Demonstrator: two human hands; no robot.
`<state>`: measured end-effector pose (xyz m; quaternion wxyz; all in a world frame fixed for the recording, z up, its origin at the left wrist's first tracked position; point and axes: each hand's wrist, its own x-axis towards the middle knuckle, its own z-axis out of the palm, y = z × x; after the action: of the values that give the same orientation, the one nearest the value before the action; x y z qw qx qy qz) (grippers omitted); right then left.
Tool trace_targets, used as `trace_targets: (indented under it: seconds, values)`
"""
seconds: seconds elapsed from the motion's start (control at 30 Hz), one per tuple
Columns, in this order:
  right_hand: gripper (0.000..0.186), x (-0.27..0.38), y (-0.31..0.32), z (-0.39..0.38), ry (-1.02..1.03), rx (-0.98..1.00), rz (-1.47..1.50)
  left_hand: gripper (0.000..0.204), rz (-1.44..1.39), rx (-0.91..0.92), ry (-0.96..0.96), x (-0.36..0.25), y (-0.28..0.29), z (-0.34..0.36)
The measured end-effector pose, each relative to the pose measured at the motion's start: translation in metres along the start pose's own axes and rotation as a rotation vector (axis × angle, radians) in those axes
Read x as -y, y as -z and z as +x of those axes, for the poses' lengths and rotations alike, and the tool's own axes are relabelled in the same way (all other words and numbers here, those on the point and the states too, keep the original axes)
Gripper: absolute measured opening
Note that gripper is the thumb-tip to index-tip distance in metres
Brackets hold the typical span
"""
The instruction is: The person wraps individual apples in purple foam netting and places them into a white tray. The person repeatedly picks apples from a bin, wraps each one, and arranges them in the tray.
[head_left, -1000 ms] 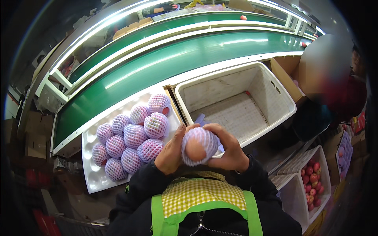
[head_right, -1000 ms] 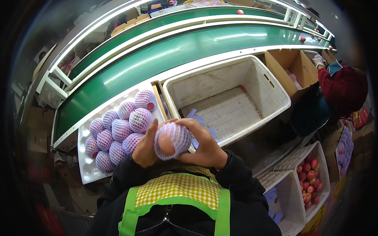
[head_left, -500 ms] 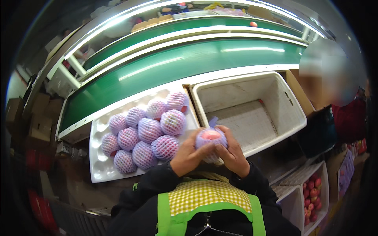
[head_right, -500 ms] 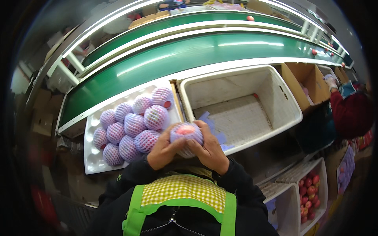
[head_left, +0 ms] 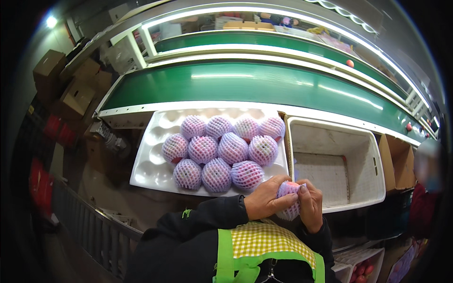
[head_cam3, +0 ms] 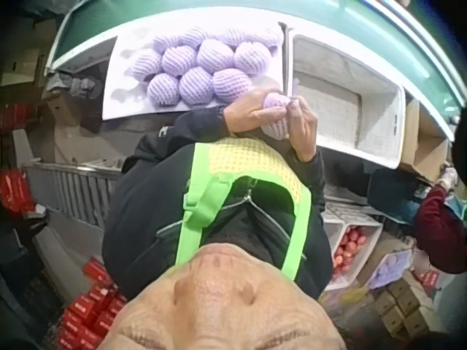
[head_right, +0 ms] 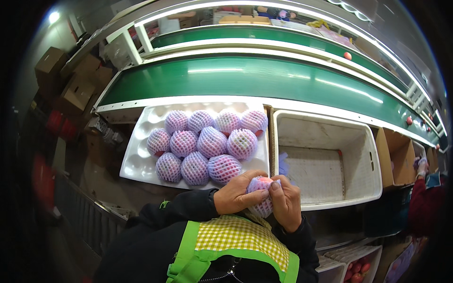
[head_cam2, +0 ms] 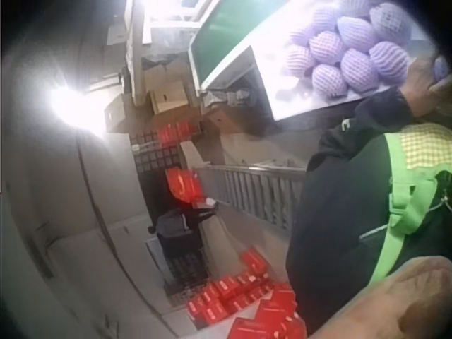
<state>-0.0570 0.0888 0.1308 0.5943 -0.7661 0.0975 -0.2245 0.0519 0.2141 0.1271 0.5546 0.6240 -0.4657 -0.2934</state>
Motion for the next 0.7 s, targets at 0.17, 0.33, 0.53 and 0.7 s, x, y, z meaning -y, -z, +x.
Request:
trace_targets:
  seconds: [0.17,0.33,0.53,0.7]
  values:
    - [0.033,-0.002,-0.017,0.006,0.06,0.063,0.021,0.048,-0.093,0.038,0.026,-0.004,0.02,-0.014]
    - [0.045,0.012,-0.037,0.007,0.0,0.083,0.381,0.041,-0.461,-0.184,0.115,-0.04,0.077,-0.039]
    - [0.029,-0.005,-0.025,0.0,-0.063,-0.04,0.238,0.041,-0.42,-0.624,-0.091,-0.037,0.229,-0.054]
    - [0.025,-0.007,-0.046,0.0,-0.124,-0.026,0.182,0.04,-0.298,-0.765,0.19,0.046,0.321,-0.049]
